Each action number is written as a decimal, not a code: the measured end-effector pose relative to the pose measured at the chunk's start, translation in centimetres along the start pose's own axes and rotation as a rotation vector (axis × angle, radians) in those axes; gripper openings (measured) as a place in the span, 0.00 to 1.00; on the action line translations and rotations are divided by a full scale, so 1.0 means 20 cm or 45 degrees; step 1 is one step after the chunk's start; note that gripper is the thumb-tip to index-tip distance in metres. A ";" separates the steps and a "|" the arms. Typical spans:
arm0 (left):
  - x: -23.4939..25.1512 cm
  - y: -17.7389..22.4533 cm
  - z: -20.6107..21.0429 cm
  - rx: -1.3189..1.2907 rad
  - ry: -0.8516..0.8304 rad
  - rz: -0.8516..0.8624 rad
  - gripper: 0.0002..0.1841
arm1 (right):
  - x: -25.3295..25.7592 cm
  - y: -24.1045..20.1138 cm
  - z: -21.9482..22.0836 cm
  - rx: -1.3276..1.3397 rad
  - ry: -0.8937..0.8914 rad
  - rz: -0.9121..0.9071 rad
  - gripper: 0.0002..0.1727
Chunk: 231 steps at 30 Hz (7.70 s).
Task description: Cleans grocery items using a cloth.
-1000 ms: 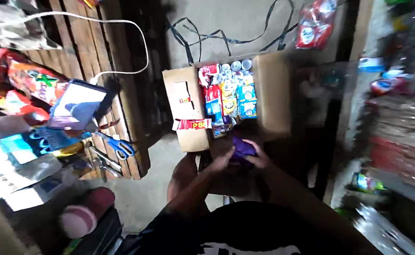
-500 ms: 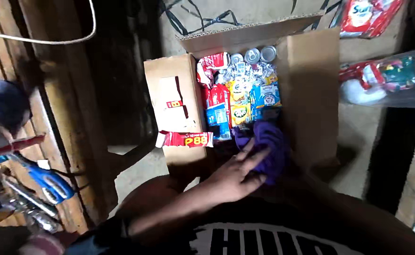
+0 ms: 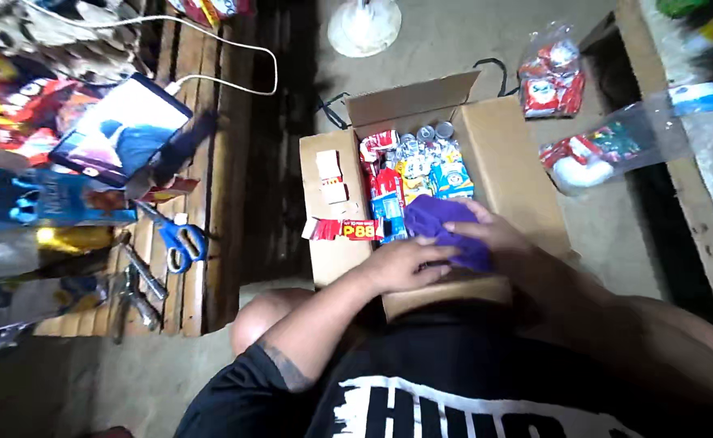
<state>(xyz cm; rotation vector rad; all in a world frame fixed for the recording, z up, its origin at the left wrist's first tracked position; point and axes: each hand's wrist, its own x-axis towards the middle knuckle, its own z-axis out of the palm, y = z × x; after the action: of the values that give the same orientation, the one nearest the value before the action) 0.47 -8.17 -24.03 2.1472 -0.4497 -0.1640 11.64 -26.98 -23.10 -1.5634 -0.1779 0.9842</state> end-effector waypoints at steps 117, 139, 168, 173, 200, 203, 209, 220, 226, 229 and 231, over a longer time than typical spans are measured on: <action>-0.05 0.29 0.14 -1.534 0.660 -0.469 0.32 | -0.34 -0.02 0.35 -0.059 0.481 -0.085 0.24; 0.06 0.49 -0.09 -1.009 0.602 -0.143 0.28 | -0.47 -0.30 0.18 0.214 0.092 -0.323 0.24; 0.17 0.30 0.06 -1.687 1.167 -0.727 0.24 | -0.19 -0.18 0.23 -0.938 0.267 -0.636 0.57; 0.16 0.30 0.05 -1.700 1.138 -0.664 0.20 | -0.13 -0.06 0.27 -1.167 0.252 -1.063 0.27; 0.14 0.39 0.13 -1.698 0.521 -0.674 0.33 | -0.07 -0.19 0.02 -0.578 0.269 -0.450 0.22; 0.14 0.41 0.11 -1.688 0.535 -0.707 0.32 | -0.01 -0.12 -0.03 -0.632 0.396 -0.555 0.22; 0.13 0.52 -0.02 -1.746 0.769 -0.708 0.33 | 0.06 -0.14 -0.18 -0.779 0.697 -0.918 0.29; 0.11 0.42 0.09 -1.675 0.710 -0.497 0.38 | 0.02 -0.06 0.07 -0.864 0.289 -0.942 0.33; 0.11 0.42 0.07 -1.680 0.945 -0.551 0.33 | -0.10 0.01 0.23 -1.129 0.350 -1.199 0.28; 0.12 0.44 0.04 -1.670 1.044 -0.597 0.28 | -0.16 0.03 0.31 -1.294 0.343 -1.328 0.24; 0.11 0.45 0.03 -1.591 1.005 -0.637 0.29 | -0.15 0.00 0.28 -1.240 0.256 -1.320 0.26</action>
<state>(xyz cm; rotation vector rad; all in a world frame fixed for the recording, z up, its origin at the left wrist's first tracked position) 0.10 -14.22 -17.04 0.8965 0.5568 0.1205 6.07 -24.66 -21.29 -2.0059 -1.3210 -0.1588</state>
